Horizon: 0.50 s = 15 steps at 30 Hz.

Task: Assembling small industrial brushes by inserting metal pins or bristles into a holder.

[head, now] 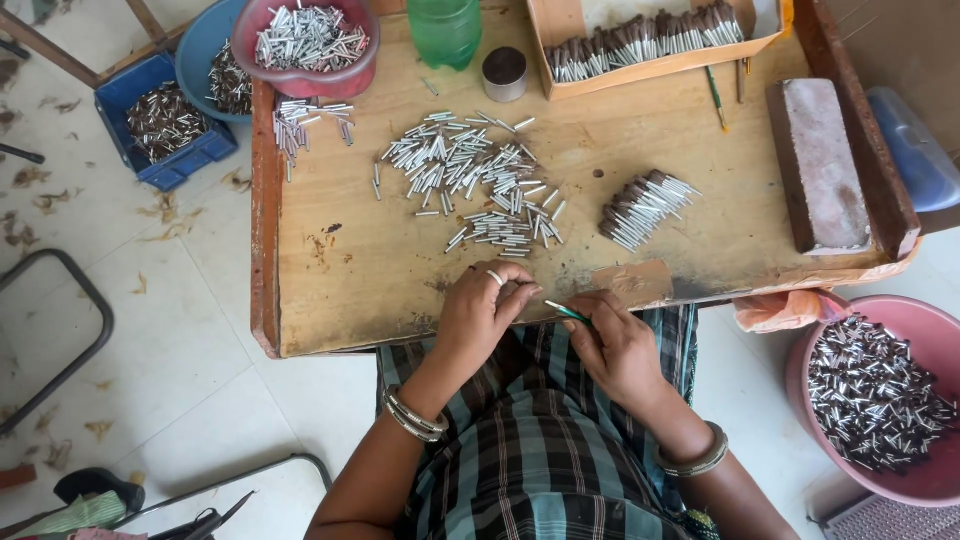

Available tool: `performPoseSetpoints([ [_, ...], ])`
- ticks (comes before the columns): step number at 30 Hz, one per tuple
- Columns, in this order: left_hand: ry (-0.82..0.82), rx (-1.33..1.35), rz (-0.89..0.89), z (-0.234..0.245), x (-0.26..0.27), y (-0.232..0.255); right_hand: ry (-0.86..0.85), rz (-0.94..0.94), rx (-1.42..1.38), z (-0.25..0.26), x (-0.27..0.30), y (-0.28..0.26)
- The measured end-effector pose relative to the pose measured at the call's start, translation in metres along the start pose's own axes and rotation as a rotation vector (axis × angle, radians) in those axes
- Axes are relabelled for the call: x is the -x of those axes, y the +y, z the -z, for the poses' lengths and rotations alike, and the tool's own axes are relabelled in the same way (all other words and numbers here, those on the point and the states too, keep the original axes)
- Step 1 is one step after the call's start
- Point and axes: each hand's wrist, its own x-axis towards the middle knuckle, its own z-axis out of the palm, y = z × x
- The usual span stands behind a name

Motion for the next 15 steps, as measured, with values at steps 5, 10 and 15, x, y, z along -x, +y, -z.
performPoseSetpoints([
  [5,-0.060,0.828,0.486,-0.028,0.014,-0.011,0.000,-0.010,0.027,0.005,0.005,0.009],
  [10,-0.069,0.929,0.486,-0.030,0.019,-0.005,-0.010,-0.001,0.004,0.006,0.005,0.006],
  [15,-0.024,0.953,0.425,-0.036,0.020,0.000,-0.021,0.009,-0.025,0.006,0.003,0.000],
])
